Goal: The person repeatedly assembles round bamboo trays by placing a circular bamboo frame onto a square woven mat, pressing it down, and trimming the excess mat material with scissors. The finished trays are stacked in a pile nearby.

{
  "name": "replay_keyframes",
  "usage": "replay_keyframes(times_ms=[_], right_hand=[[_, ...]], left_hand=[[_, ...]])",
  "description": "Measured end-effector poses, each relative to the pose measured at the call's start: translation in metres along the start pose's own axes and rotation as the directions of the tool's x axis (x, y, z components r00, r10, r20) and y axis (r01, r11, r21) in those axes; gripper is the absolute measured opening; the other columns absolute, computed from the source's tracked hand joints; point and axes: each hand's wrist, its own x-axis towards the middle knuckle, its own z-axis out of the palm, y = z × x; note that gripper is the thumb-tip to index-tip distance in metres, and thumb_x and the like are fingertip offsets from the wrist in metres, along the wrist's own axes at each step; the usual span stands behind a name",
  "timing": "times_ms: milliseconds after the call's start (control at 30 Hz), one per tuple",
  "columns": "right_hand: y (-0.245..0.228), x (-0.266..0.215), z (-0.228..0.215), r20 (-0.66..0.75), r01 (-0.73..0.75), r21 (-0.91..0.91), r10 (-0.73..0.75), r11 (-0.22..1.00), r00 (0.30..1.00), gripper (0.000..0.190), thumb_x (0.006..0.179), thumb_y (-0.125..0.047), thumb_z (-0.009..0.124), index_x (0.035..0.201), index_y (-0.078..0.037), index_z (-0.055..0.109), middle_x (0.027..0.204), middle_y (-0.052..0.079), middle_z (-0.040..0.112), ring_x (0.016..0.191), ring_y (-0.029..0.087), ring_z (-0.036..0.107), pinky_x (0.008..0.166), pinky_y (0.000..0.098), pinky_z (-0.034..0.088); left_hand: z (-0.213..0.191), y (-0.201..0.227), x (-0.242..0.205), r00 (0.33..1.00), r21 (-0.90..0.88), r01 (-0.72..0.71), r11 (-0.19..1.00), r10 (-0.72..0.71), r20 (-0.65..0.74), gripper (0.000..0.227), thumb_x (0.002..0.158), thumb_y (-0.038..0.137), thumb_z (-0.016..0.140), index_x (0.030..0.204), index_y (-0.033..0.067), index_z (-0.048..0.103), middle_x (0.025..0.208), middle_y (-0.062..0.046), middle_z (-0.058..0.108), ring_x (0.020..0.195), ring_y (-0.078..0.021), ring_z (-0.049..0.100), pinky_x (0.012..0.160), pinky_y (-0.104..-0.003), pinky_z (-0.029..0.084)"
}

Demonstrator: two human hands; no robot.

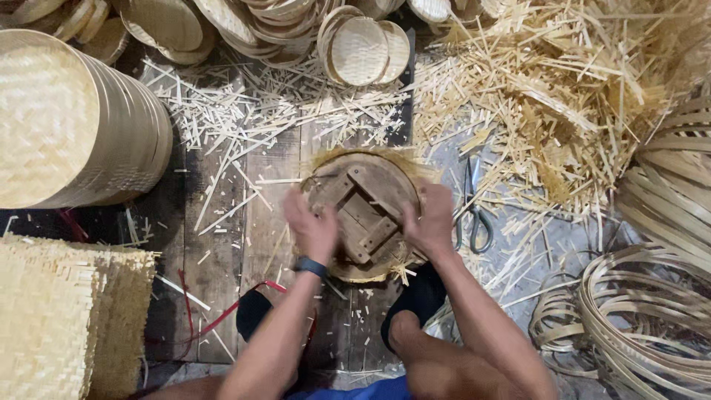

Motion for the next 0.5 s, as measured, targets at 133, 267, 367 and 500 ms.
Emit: replay_keyframes(times_ms=[133, 267, 367, 500], right_hand=[[-0.033, 0.028, 0.012, 0.152, 0.476, -0.211, -0.452, 0.854, 0.879, 0.078, 0.080, -0.030, 0.075, 0.149, -0.009, 0.044, 0.132, 0.027, 0.061, 0.118, 0.042, 0.058, 0.098, 0.0520, 0.043], [-0.040, 0.035, 0.013, 0.234, 0.372, -0.119, -0.338, 0.921, 0.911, 0.083, 0.088, -0.025, 0.076, 0.160, -0.017, 0.037, 0.112, 0.023, 0.063, 0.108, 0.042, 0.059, 0.099, 0.0521, 0.046], [-0.048, 0.012, 0.000, 0.190, 0.256, -0.157, -0.225, 0.954, 0.956, 0.085, 0.090, -0.024, 0.076, 0.163, -0.019, 0.033, 0.094, 0.018, 0.062, 0.095, 0.038, 0.060, 0.092, 0.0518, 0.046], [-0.049, -0.010, -0.007, 0.028, 0.261, -0.184, -0.260, 0.948, 0.965, 0.084, 0.087, -0.022, 0.077, 0.159, -0.016, 0.035, 0.092, 0.016, 0.062, 0.088, 0.036, 0.061, 0.081, 0.0520, 0.045]], left_hand=[[0.017, 0.043, -0.039, 1.000, 0.177, -0.007, 0.984, 0.007, -0.002, 0.102, 0.069, 0.011, 0.068, 0.155, -0.0116, 0.018, 0.161, -0.036, 0.018, 0.147, -0.0552, 0.018, 0.120, -0.062, 0.014], [0.005, 0.048, -0.030, 0.998, 0.148, -0.060, 0.987, 0.059, 0.007, 0.091, 0.071, 0.004, 0.064, 0.155, 0.0000, 0.030, 0.164, -0.028, 0.022, 0.150, -0.0484, 0.022, 0.124, -0.059, 0.016], [-0.016, 0.060, -0.024, 0.988, 0.016, -0.152, 0.988, 0.152, -0.016, 0.086, 0.075, -0.001, 0.058, 0.158, 0.0027, 0.036, 0.165, -0.024, 0.029, 0.152, -0.0452, 0.027, 0.127, -0.056, 0.020], [-0.030, 0.070, -0.030, 0.981, -0.065, -0.194, 0.979, 0.195, 0.018, 0.087, 0.070, -0.001, 0.058, 0.156, 0.0034, 0.041, 0.158, -0.023, 0.036, 0.149, -0.0442, 0.032, 0.124, -0.057, 0.023]])
